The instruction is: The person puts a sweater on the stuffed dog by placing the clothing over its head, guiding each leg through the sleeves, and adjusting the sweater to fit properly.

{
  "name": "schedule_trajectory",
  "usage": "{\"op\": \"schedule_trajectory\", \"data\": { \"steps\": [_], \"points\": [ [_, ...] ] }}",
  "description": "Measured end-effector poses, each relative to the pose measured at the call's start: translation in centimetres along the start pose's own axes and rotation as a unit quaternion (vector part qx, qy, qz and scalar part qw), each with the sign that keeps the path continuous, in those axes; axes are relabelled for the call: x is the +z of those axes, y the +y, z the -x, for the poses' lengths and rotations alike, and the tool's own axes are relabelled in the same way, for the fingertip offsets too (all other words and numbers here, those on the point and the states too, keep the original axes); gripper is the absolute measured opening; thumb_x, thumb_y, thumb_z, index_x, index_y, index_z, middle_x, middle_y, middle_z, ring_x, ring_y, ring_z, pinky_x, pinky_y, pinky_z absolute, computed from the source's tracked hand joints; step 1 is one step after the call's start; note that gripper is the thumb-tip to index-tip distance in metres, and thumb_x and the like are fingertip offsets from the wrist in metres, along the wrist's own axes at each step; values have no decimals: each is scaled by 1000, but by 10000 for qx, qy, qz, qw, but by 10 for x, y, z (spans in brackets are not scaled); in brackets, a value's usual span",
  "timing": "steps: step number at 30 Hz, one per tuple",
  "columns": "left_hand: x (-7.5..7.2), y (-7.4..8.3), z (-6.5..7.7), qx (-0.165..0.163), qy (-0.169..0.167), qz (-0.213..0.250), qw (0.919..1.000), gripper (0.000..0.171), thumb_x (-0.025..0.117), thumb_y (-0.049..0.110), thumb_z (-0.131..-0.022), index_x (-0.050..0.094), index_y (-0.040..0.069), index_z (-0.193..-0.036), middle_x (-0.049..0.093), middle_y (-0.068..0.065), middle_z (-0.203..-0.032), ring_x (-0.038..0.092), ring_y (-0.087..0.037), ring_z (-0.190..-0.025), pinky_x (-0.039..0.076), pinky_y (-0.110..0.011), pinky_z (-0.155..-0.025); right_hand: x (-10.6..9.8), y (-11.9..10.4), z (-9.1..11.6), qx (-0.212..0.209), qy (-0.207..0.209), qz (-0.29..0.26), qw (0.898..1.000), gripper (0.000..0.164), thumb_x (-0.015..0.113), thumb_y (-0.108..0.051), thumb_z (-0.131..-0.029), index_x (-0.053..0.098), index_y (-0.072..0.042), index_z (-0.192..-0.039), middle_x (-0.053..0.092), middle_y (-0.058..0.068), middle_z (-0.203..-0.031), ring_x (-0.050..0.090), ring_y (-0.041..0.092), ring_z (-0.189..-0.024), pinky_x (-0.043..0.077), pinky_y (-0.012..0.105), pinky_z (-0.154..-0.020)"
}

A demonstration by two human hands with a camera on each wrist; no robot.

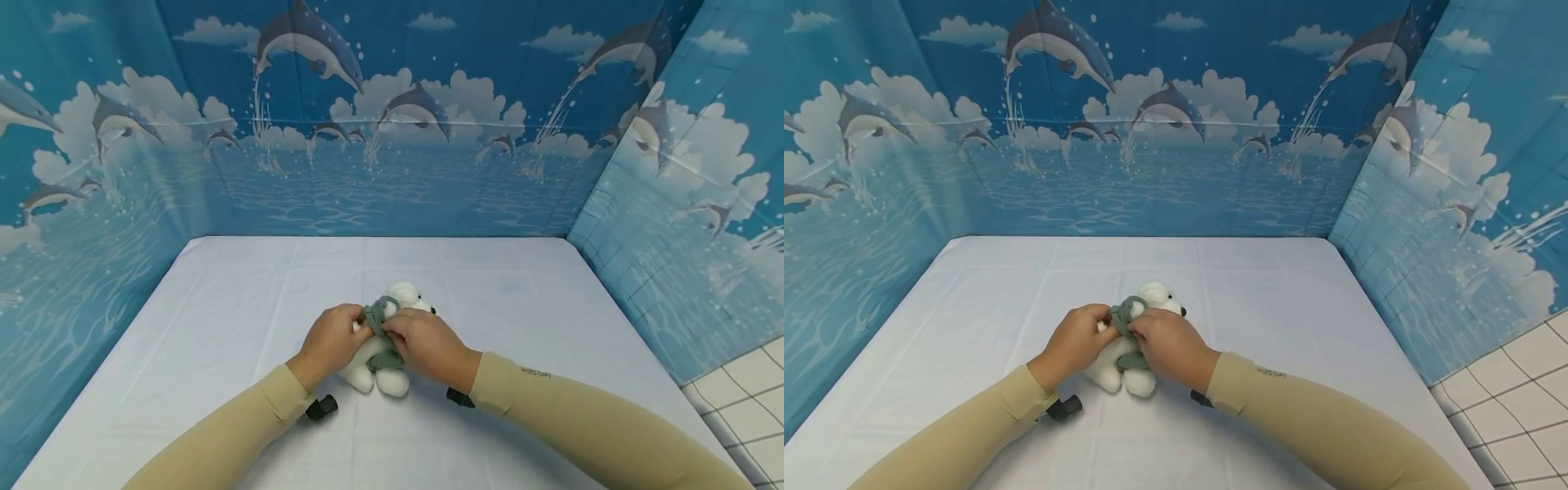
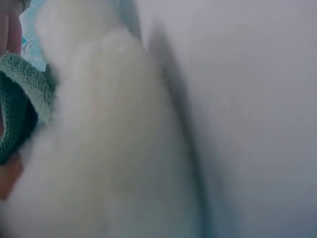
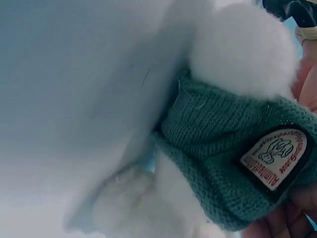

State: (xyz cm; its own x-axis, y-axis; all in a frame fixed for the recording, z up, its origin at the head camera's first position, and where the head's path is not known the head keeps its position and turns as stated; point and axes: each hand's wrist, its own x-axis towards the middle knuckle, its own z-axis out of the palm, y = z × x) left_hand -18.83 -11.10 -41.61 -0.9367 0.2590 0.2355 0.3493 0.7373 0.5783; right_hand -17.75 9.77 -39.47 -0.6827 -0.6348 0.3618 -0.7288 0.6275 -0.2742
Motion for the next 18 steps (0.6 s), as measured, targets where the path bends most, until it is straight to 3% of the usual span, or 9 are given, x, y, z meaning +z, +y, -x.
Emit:
{"op": "schedule_trajectory", "data": {
  "steps": [4, 8, 13, 18],
  "points": [
    [-3, 1, 0, 160, -80, -11, 9998, 19, 72, 15, -98, 66, 18, -80, 61, 6, -78, 49, -9, -63, 42, -25, -58, -1, -1, 0, 372, 122, -229, 9990, 12, 78, -17, -97, 77, -9, -107, 73, 1, -97, 67, 13, -86, 57, 24, -73],
    [-4, 0, 0, 259, -72, -5, 9996, 18, 75, 17, -97, 69, 18, -81, 64, 6, -79, 50, -8, -63, 43, -24, -58, -1, -3, -1, 511, 232, -139, 9983, 29, 83, -30, -93, 72, -11, -113, 68, -1, -96, 60, 9, -81, 52, 26, -69],
    [-3, 0, 2, 365, -40, 51, 9993, 17, 81, 29, -95, 72, 18, -84, 65, 4, -99, 58, -9, -78, 49, -26, -67, 2, -3, -2, 149, 294, 604, 9976, 33, 79, -21, -97, 72, -7, -126, 72, 4, -101, 64, 13, -84, 55, 25, -68],
    [-2, 0, 3, 521, 209, -25, 9984, 17, 85, 29, -90, 77, 15, -86, 61, 1, -113, 61, -15, -93, 54, -30, -77, 4, -3, 0, -406, 496, 982, 9931, 27, 80, -10, -94, 77, -7, -120, 70, 4, -95, 63, 14, -83, 55, 21, -67]
  ]
}}
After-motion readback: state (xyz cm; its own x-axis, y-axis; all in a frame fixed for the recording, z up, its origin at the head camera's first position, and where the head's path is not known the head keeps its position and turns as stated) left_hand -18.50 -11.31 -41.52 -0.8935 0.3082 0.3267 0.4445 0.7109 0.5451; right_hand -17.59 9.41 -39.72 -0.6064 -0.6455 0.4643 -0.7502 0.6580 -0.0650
